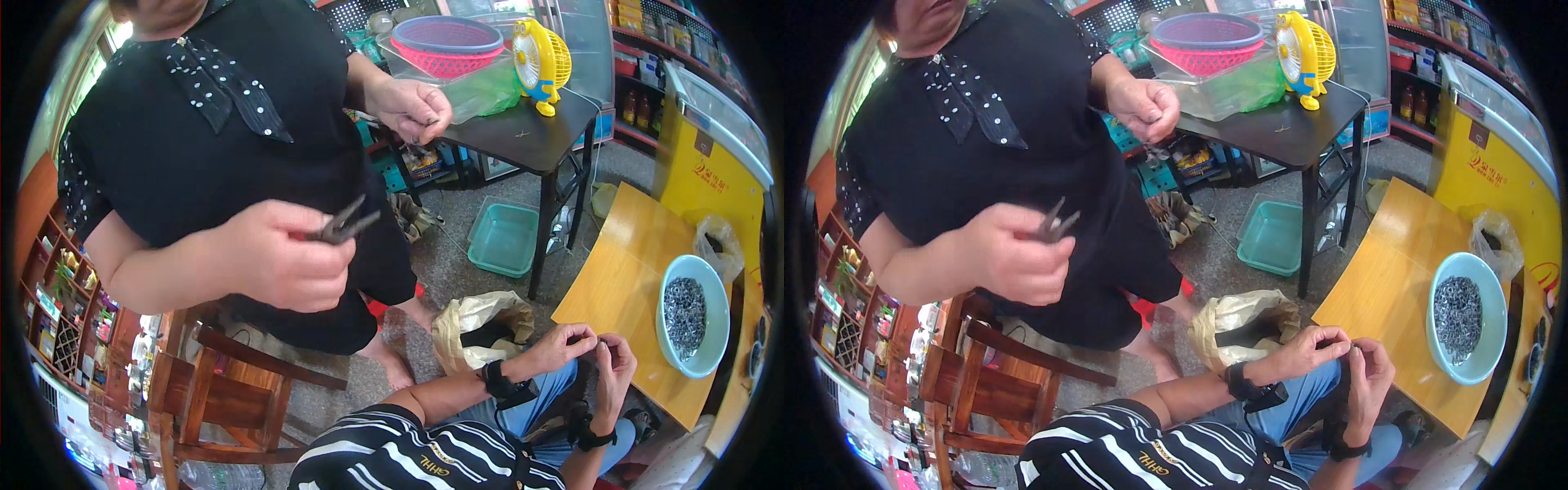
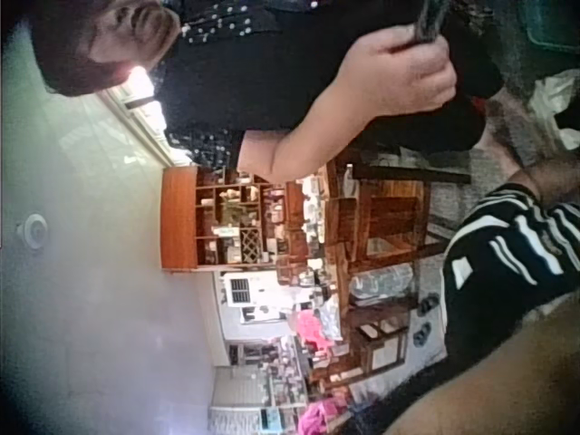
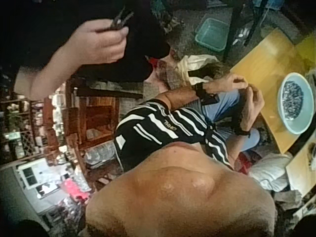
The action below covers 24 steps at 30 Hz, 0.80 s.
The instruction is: Assembling small metal link components by hand and using pliers.
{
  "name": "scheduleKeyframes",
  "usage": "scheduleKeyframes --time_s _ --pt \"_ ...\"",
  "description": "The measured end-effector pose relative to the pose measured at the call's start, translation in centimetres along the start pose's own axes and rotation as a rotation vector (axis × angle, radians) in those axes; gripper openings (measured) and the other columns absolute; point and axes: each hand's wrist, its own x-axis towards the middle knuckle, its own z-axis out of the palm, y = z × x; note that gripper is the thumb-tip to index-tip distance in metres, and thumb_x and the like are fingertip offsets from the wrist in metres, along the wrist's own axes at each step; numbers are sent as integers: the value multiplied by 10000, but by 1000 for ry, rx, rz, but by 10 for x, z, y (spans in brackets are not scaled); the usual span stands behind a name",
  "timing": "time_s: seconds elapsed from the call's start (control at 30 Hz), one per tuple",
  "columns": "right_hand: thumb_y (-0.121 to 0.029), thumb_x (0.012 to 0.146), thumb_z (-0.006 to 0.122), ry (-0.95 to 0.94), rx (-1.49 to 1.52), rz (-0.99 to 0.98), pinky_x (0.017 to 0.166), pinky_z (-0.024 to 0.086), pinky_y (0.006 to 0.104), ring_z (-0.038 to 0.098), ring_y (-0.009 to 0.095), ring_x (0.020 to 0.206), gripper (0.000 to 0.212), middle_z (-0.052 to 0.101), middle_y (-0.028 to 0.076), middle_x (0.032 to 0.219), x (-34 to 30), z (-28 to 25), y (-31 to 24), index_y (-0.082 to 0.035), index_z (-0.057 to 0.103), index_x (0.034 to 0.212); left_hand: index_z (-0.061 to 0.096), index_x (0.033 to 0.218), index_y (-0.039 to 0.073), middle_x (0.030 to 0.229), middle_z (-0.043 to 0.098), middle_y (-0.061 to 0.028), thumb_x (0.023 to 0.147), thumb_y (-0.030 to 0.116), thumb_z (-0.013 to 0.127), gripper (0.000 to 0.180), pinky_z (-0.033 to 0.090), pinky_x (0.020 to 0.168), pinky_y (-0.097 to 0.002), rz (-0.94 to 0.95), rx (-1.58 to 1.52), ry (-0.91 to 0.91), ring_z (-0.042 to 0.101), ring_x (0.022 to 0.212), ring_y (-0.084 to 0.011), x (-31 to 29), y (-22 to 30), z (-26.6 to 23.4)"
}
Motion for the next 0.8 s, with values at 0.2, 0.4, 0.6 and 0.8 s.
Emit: scheduleKeyframes --time_s 0.2,0.4,0.6,0.8 --pt "-69 864 584 46 -74 -12 668 420 212 509 76 739 106 576 17 790 -13 -2 -1 34 590 887 597 902 2 772 531 44 924 170 559 173 407 683 -212 2 -9 -9 465 753 -36 -7 -12 7" --pt "-85 814 607 -90 -245 -46 799 463 302 580 161 883 348 618 80 947 13 -19 3 22 563 1142 624 954 16 877 641 -39 909 156 565 159 464 778 -274 -71 245 71 567 850 -106 -1 23 -4" --pt "-58 789 559 565 -1283 -166 822 473 402 612 342 907 290 633 196 971 115 -200 32 -13 591 1074 632 929 6 836 617 28 922 138 555 152 387 676 -174 -246 90 40 481 738 -19 10 13 -7" --pt "-88 826 471 95 -1486 116 833 485 461 617 376 935 222 630 250 978 186 -244 84 16 643 920 624 932 38 860 586 40 929 163 546 147 388 699 -183 -166 86 15 473 764 -22 3 6 2"
